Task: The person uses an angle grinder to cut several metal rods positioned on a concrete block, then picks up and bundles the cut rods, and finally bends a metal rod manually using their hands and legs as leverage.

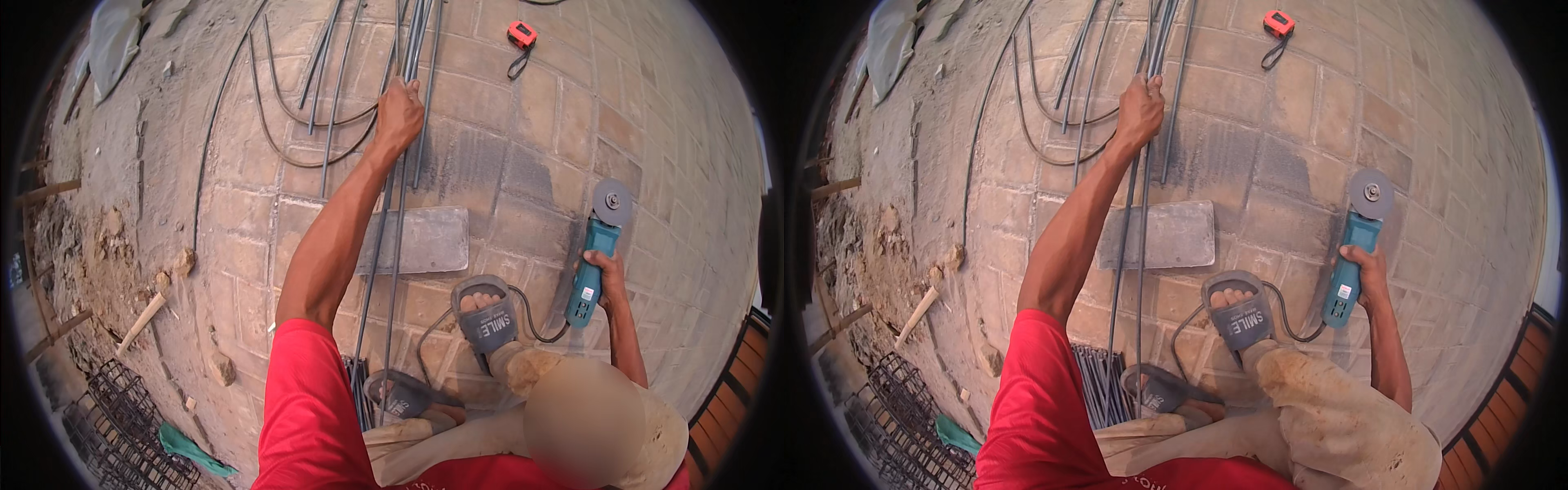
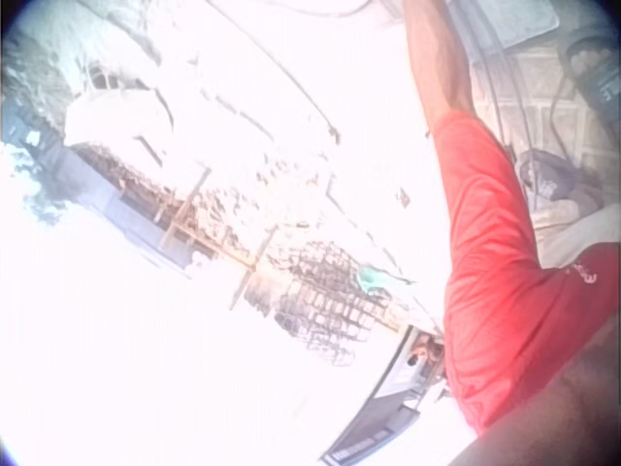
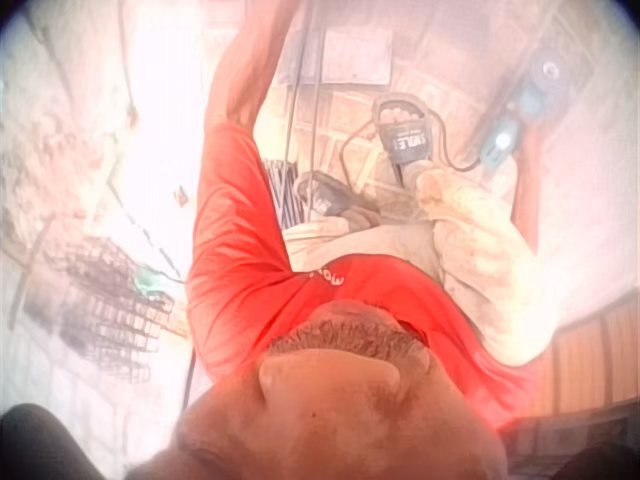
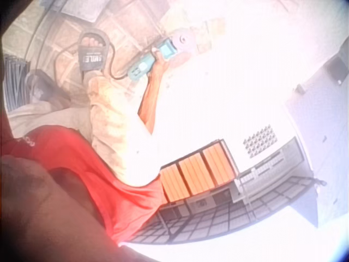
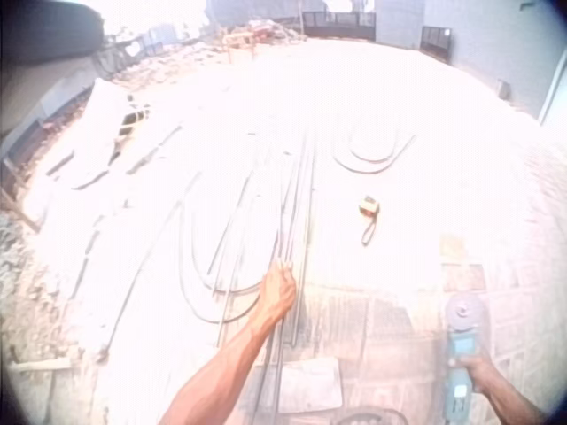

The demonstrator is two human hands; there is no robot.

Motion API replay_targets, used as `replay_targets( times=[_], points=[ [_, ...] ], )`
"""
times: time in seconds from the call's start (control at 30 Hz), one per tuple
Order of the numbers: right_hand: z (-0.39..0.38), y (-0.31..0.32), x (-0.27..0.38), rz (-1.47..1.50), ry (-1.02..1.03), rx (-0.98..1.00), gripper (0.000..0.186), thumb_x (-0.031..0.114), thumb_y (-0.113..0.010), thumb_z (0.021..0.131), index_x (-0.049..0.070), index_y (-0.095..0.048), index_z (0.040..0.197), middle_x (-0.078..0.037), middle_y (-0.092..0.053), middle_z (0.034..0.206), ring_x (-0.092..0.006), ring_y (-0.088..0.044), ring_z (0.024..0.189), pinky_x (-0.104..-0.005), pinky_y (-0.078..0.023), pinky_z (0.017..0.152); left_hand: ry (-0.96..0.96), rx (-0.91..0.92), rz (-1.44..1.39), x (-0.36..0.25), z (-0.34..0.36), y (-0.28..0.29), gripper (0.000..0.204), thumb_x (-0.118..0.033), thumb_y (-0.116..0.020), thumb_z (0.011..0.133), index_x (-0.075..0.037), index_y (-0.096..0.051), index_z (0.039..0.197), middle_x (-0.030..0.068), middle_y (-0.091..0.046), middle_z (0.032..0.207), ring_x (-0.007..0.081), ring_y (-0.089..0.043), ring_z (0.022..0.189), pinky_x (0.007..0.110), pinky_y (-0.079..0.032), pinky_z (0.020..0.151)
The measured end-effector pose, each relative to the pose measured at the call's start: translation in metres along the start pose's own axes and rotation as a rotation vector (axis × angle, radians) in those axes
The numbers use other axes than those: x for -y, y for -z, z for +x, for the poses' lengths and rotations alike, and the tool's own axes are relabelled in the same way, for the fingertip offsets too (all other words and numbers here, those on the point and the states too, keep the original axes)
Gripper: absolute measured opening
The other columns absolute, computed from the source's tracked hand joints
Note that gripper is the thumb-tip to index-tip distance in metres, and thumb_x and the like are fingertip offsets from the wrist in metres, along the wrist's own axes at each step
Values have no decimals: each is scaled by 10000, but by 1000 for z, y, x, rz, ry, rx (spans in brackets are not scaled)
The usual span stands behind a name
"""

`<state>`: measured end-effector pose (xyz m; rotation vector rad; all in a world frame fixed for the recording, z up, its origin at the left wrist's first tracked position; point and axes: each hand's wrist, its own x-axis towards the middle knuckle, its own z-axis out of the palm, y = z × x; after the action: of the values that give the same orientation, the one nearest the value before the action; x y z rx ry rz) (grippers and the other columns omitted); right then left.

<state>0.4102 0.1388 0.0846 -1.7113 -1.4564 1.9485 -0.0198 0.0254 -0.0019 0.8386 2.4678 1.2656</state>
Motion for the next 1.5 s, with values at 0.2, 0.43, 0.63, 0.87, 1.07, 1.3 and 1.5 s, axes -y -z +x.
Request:
replay_targets(
  times=[0.2,0.43,0.63,0.87,1.07,1.3,1.5],
  points=[
    [2,-3,0,-23,-10,25,361,207,-715,730,4,-566,989,-129,-642,770,-211,-645,630,-352,-549,574,115,95,-107,12,5,7,391,-328,-454,1033,40,-567,963,210,-663,759,268,-687,630,390,-535,577],
    [1,1,6,-53,8,43,429,203,-698,733,-7,-516,1060,-116,-608,850,-230,-661,672,-385,-578,569,160,208,-395,10,16,27,427,-319,-398,1057,62,-581,990,156,-688,811,228,-703,708,342,-566,662],
    [-3,-11,9,-87,29,51,397,201,-714,702,5,-557,1009,-116,-622,783,-216,-641,648,-361,-547,577,-67,113,378,48,46,74,434,-370,-487,991,43,-618,1026,250,-696,972,405,-659,966,517,-493,852],
    [-9,-40,30,-279,155,151,435,183,-730,686,2,-561,1044,-82,-611,804,-180,-622,655,-349,-539,585,-142,-54,608,40,-21,157,539,-405,-545,967,7,-495,1310,271,-575,1249,437,-546,1150,549,-423,944],
    [-16,-87,70,-623,429,308,552,187,-746,641,4,-561,1128,-94,-626,936,-213,-640,796,-367,-542,738,181,302,477,3,-236,245,895,-526,-639,890,108,-318,1435,346,-449,1358,455,-436,1290,499,-359,1069],
    [-16,-160,95,-1129,777,427,768,223,-763,611,9,-490,1296,-181,-643,1055,-326,-626,959,-406,-483,907,391,254,496,-15,-433,170,1191,-648,-724,735,138,-200,1461,353,-251,1480,477,-258,1388,609,-210,1109],
    [-22,-213,108,-1378,808,484,797,247,-746,610,27,-468,1325,-246,-641,1104,-410,-627,1013,-434,-488,898,502,-130,534,-14,-424,82,1130,-509,-761,739,104,-178,1487,285,-278,1482,418,-250,1389,596,-198,1101]
  ],
)
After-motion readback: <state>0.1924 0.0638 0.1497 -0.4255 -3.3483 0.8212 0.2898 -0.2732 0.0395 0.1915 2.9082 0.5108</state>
